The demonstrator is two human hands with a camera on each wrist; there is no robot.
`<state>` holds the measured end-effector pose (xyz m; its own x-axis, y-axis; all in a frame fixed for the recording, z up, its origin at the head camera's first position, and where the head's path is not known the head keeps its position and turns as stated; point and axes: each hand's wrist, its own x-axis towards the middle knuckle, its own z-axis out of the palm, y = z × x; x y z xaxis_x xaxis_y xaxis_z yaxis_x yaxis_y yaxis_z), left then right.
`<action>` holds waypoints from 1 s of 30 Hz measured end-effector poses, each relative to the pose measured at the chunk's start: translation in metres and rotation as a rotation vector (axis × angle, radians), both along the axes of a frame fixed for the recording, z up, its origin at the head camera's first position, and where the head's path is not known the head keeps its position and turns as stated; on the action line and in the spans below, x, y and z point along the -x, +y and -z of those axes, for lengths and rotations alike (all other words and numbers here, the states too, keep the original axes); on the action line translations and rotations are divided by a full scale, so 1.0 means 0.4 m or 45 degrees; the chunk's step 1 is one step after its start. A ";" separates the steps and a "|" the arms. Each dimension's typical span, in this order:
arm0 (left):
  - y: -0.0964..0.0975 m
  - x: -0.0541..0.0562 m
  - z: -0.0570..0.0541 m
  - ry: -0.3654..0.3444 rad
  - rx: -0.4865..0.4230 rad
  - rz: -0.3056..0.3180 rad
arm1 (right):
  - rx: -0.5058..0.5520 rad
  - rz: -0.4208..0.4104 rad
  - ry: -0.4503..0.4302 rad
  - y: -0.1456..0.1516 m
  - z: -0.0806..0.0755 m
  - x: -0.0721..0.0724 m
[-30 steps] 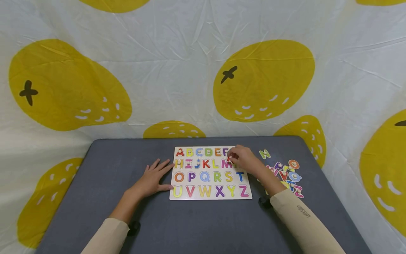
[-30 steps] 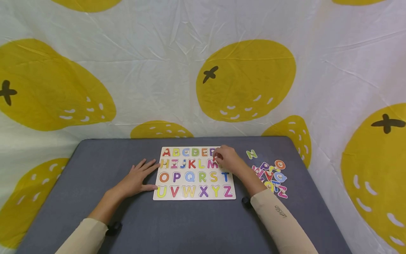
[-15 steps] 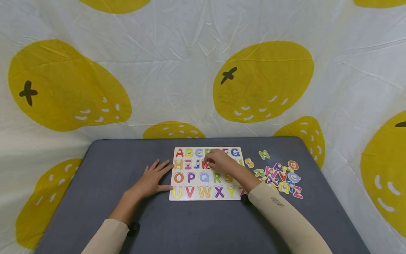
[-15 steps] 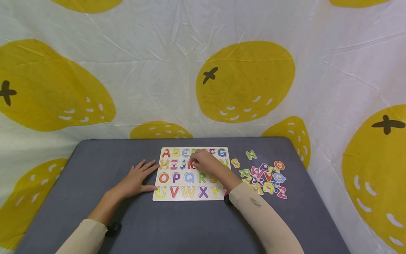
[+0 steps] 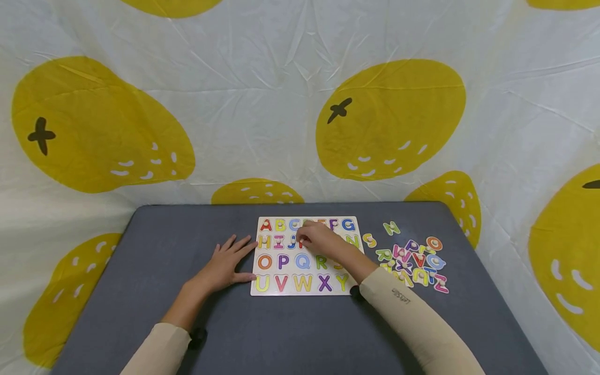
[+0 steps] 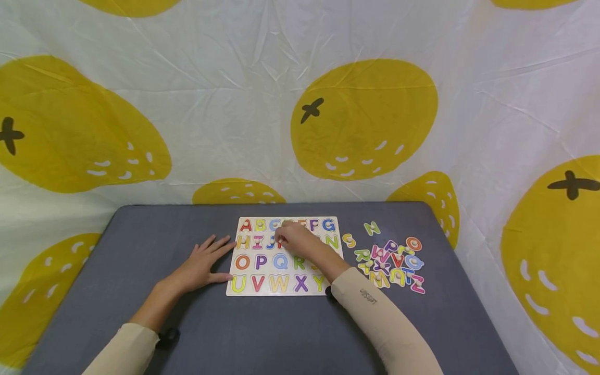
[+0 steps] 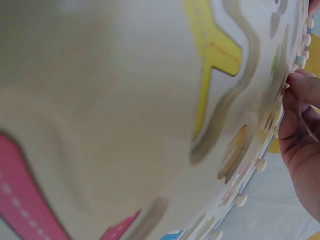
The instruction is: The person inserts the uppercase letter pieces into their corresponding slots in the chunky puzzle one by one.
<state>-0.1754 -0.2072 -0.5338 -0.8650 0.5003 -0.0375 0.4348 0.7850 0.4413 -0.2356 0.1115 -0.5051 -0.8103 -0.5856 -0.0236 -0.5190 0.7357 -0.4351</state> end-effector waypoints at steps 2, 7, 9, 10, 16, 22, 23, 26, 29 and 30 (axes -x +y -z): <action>0.000 0.000 0.001 0.006 0.002 0.001 | -0.012 0.001 0.009 0.000 0.000 0.000; 0.000 0.001 -0.002 0.006 0.003 0.001 | -0.029 0.015 -0.007 0.005 -0.004 -0.002; 0.001 0.001 -0.003 -0.003 -0.001 0.002 | -0.019 0.026 -0.012 0.012 -0.008 -0.005; 0.001 0.001 -0.003 -0.003 0.000 0.002 | -0.018 0.034 -0.009 0.018 -0.011 -0.007; 0.002 0.000 -0.003 0.008 0.010 0.005 | 0.016 0.081 0.003 0.082 -0.044 -0.026; 0.002 0.002 -0.003 0.005 0.012 0.006 | 0.056 0.141 0.052 0.184 -0.068 -0.041; 0.002 0.002 -0.003 0.000 0.012 0.005 | 0.063 0.159 0.064 0.203 -0.071 -0.044; 0.003 0.002 -0.002 0.015 0.018 0.008 | 0.083 0.216 0.090 0.264 -0.080 -0.053; 0.003 0.001 -0.003 0.012 0.021 0.006 | 0.098 0.286 0.077 0.331 -0.085 -0.066; 0.003 0.000 -0.003 0.011 0.024 0.006 | 0.099 0.305 0.077 0.356 -0.085 -0.070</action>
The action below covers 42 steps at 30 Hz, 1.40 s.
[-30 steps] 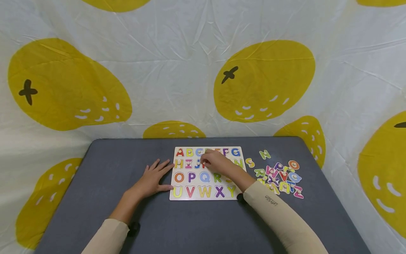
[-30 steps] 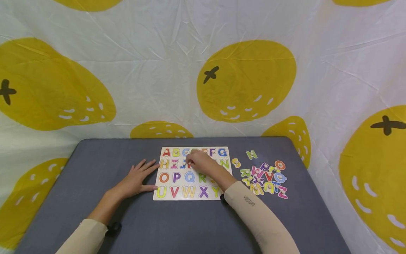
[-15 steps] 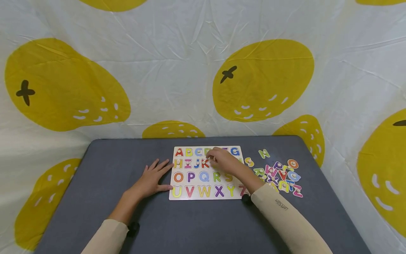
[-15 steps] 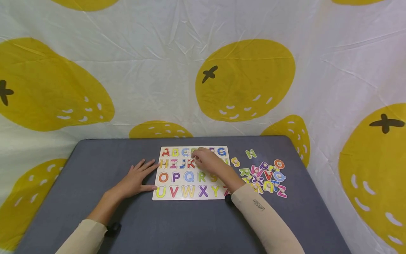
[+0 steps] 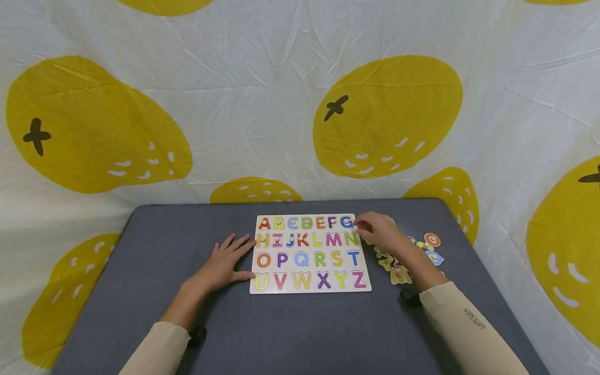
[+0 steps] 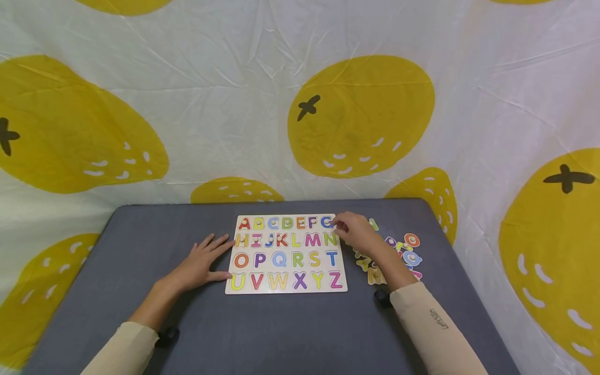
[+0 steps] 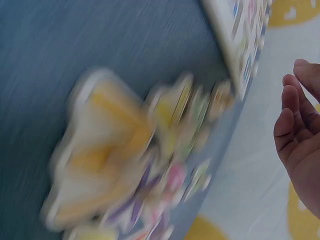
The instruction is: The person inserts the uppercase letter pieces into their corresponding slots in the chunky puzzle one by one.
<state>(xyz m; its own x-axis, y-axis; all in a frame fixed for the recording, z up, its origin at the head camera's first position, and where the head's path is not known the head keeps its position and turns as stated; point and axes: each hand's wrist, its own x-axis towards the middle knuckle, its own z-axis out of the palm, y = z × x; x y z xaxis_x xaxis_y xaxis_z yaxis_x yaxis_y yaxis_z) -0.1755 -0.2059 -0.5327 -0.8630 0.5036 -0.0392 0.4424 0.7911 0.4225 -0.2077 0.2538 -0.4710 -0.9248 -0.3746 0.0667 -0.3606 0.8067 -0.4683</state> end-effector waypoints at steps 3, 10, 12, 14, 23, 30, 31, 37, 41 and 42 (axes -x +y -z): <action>0.001 0.000 -0.003 -0.010 0.001 -0.004 | -0.011 0.059 -0.018 0.074 -0.001 -0.012; 0.001 0.008 -0.005 -0.001 0.004 0.004 | -0.044 0.194 0.007 0.211 -0.008 -0.048; 0.002 0.010 -0.006 0.000 -0.002 0.005 | -0.049 0.221 0.009 0.243 -0.008 -0.059; 0.002 0.010 -0.007 -0.002 -0.001 0.006 | -0.072 0.240 0.005 0.275 -0.002 -0.070; 0.005 0.000 -0.004 -0.009 -0.004 -0.001 | -0.121 0.349 -0.068 0.378 0.049 -0.099; 0.003 0.000 0.006 0.000 0.003 0.001 | -0.156 0.387 -0.068 0.405 0.069 -0.107; 0.002 0.000 0.007 0.001 0.003 0.000 | -0.156 0.389 -0.075 0.405 0.070 -0.108; 0.002 -0.003 0.010 0.007 -0.002 0.004 | -0.162 0.396 -0.087 0.404 0.076 -0.105; 0.001 -0.003 0.008 0.000 -0.006 -0.001 | -0.171 0.400 -0.051 0.392 0.066 -0.100; 0.001 -0.003 0.007 0.001 -0.006 -0.002 | -0.168 0.402 -0.044 0.386 0.060 -0.099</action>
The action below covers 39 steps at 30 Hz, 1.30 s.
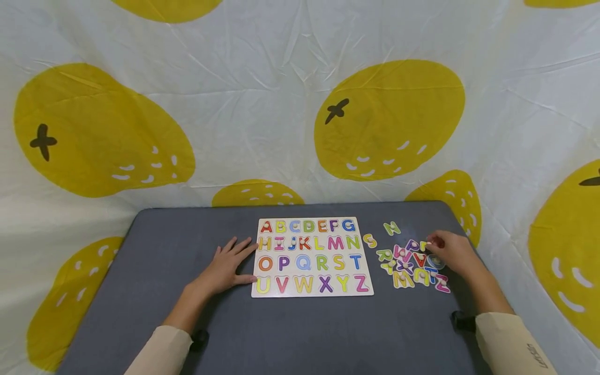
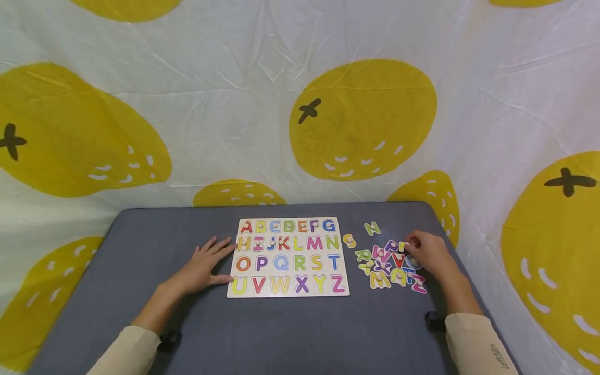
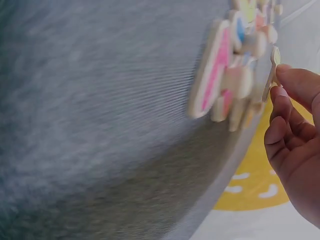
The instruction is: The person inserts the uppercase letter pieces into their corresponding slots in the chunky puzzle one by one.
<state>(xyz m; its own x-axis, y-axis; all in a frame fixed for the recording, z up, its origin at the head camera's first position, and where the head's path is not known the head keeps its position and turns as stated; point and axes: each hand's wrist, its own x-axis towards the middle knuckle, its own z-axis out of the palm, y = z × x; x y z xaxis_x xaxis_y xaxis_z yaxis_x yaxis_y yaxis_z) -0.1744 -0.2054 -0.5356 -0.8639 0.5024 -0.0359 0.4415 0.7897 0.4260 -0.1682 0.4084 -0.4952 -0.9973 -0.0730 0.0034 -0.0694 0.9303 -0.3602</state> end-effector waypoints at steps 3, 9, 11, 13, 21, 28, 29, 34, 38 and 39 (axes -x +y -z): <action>-0.001 -0.001 -0.001 0.001 0.003 -0.003 | 0.008 -0.027 0.028 -0.024 -0.020 0.003; -0.001 0.000 -0.001 -0.008 0.002 -0.002 | 0.032 -0.133 0.076 -0.082 -0.040 0.017; -0.001 0.000 -0.003 -0.005 -0.005 0.000 | 0.030 -0.160 0.078 -0.104 -0.041 0.026; -0.001 0.000 -0.004 -0.009 -0.012 0.000 | 0.041 -0.182 0.073 -0.129 -0.041 0.033; -0.002 -0.002 -0.009 -0.017 -0.017 -0.001 | 0.081 -0.281 0.087 -0.248 -0.038 0.067; -0.003 -0.004 -0.008 -0.013 -0.002 -0.005 | 0.129 -0.379 0.069 -0.370 -0.028 0.100; -0.004 -0.003 -0.008 -0.006 -0.004 -0.003 | 0.132 -0.393 0.068 -0.388 -0.026 0.104; -0.002 -0.001 -0.007 -0.018 -0.010 0.001 | 0.145 -0.500 0.054 -0.471 -0.022 0.122; 0.000 0.000 -0.005 -0.024 -0.010 0.000 | 0.134 -0.587 0.020 -0.526 -0.016 0.139; 0.000 0.000 -0.005 -0.023 -0.009 0.000 | 0.125 -0.604 0.015 -0.537 -0.013 0.144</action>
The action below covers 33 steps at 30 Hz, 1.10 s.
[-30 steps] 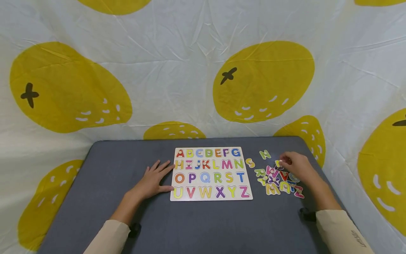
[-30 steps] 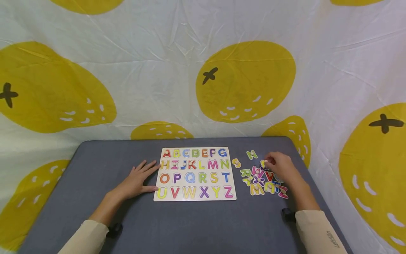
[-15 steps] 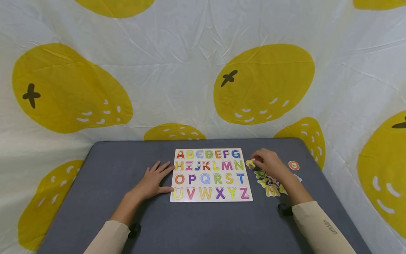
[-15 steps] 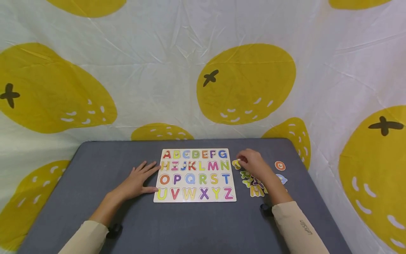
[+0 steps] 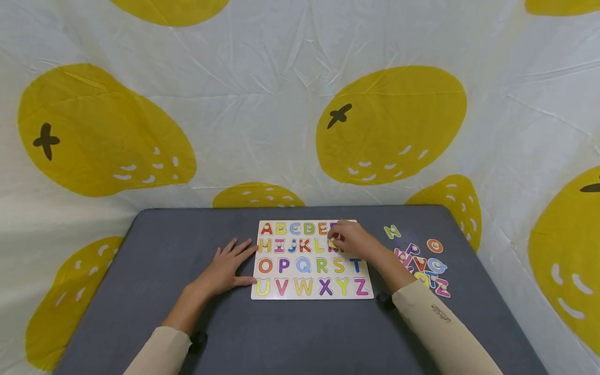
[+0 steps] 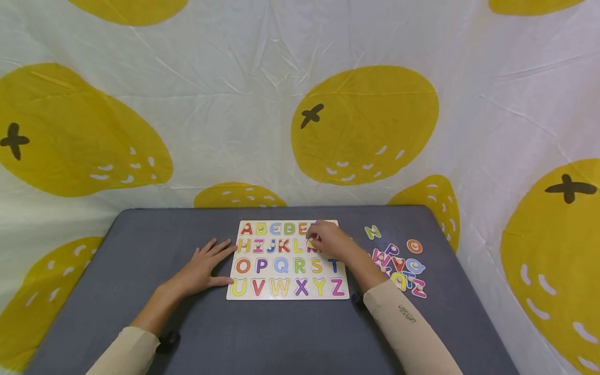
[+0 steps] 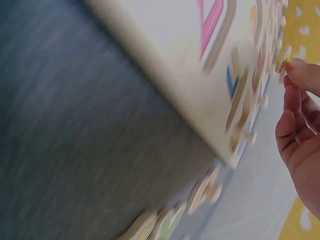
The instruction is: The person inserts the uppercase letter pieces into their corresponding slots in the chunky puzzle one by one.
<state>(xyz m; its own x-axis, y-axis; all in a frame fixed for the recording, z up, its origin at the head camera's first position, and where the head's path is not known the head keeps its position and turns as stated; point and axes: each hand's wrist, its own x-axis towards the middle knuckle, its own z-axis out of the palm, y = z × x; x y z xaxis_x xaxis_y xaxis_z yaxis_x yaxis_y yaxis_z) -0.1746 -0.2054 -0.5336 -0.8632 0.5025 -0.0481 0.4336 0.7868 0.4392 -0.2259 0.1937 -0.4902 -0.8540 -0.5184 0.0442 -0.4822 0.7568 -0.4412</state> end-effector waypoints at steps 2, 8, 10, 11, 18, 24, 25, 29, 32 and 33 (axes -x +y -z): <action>0.000 0.000 0.000 -0.002 -0.002 -0.002 | -0.010 -0.024 -0.022 -0.020 0.005 0.007; 0.001 0.001 0.001 -0.001 0.004 -0.003 | -0.016 -0.095 -0.041 -0.065 0.018 0.019; 0.002 0.002 0.001 -0.003 0.008 -0.002 | -0.020 -0.103 -0.050 -0.076 0.022 0.019; 0.002 0.003 0.000 -0.007 0.008 -0.002 | -0.024 -0.104 -0.051 -0.081 0.024 0.019; 0.003 0.004 -0.007 -0.007 0.007 -0.002 | -0.052 -0.057 -0.043 -0.104 0.030 0.011; 0.003 0.004 -0.004 -0.002 0.007 -0.003 | -0.086 -0.013 -0.037 -0.110 0.035 0.009; 0.003 0.003 -0.003 0.002 0.009 -0.003 | -0.090 -0.009 -0.034 -0.111 0.037 0.009; 0.001 0.001 0.001 0.003 0.005 -0.006 | -0.089 0.005 -0.033 -0.113 0.042 0.008; 0.000 0.001 0.003 0.010 0.008 -0.005 | -0.078 0.018 -0.036 -0.114 0.047 0.008; 0.000 0.001 0.003 0.013 0.009 -0.004 | -0.073 0.023 -0.037 -0.114 0.048 0.008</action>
